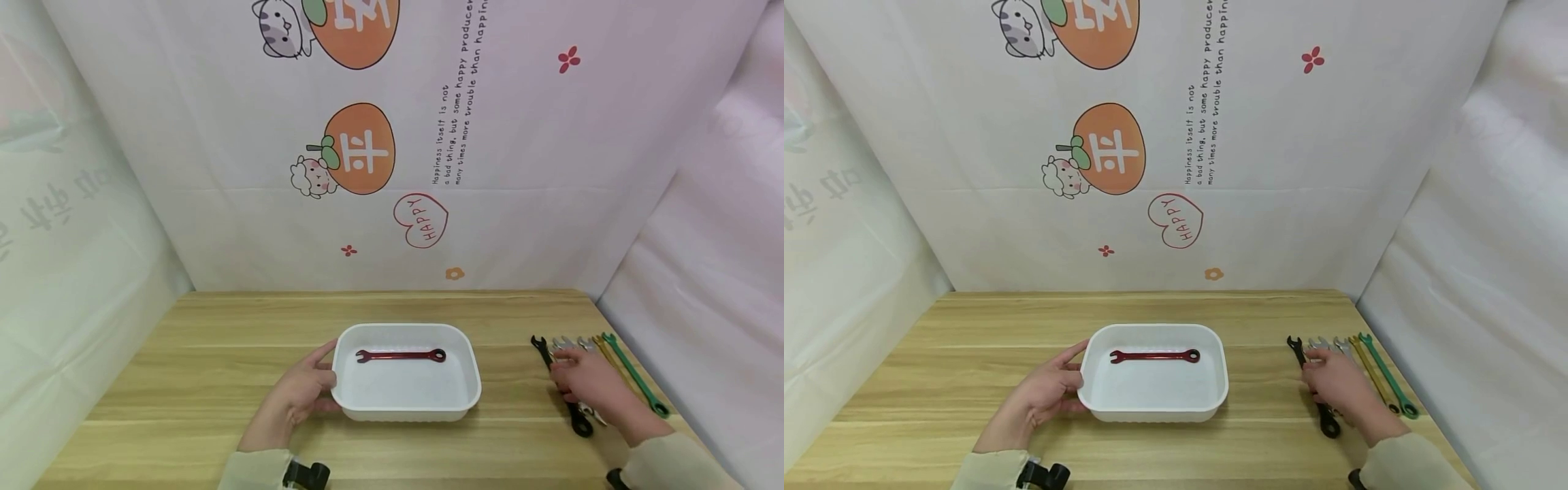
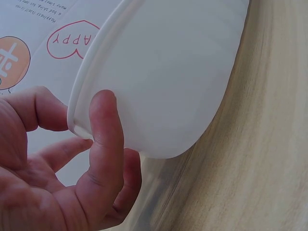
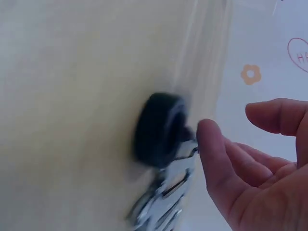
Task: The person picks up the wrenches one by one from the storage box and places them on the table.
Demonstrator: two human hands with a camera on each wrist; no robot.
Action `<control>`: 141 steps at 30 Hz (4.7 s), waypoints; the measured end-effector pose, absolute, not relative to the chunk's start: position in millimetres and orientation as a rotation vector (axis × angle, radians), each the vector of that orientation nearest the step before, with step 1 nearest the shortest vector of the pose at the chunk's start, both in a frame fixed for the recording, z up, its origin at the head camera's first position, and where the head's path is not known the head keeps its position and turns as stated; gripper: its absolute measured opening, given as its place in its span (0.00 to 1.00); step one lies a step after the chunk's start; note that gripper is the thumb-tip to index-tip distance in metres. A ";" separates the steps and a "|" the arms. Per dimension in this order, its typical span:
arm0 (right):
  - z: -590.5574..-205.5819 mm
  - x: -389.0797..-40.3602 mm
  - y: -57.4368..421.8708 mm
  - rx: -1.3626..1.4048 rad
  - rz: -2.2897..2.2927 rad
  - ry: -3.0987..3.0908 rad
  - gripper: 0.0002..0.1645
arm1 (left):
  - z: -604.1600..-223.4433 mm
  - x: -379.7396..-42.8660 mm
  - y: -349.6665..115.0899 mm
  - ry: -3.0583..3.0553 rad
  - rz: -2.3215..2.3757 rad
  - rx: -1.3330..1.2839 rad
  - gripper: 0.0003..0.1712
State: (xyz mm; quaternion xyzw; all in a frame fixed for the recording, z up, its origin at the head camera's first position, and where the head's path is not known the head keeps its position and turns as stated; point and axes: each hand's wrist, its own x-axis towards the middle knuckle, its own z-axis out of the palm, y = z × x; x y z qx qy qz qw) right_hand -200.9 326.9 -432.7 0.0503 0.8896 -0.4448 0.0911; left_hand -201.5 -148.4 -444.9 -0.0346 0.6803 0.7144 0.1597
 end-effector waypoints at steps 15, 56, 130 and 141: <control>-398.2 -225.3 204.8 -0.770 -1.646 2.254 0.37 | -447.6 -200.9 -147.7 1.965 2.032 -0.103 0.50; -428.2 -244.0 140.0 -0.784 -0.710 2.694 0.41 | -445.8 -202.0 -148.3 1.946 2.040 -0.094 0.50; -404.5 -268.5 206.7 -0.163 -1.837 2.299 0.46 | -443.7 -200.4 -148.3 1.961 2.026 -0.060 0.51; -414.2 -256.4 269.3 -0.048 -1.674 2.467 0.51 | -443.5 -200.9 -147.9 1.968 2.024 -0.061 0.51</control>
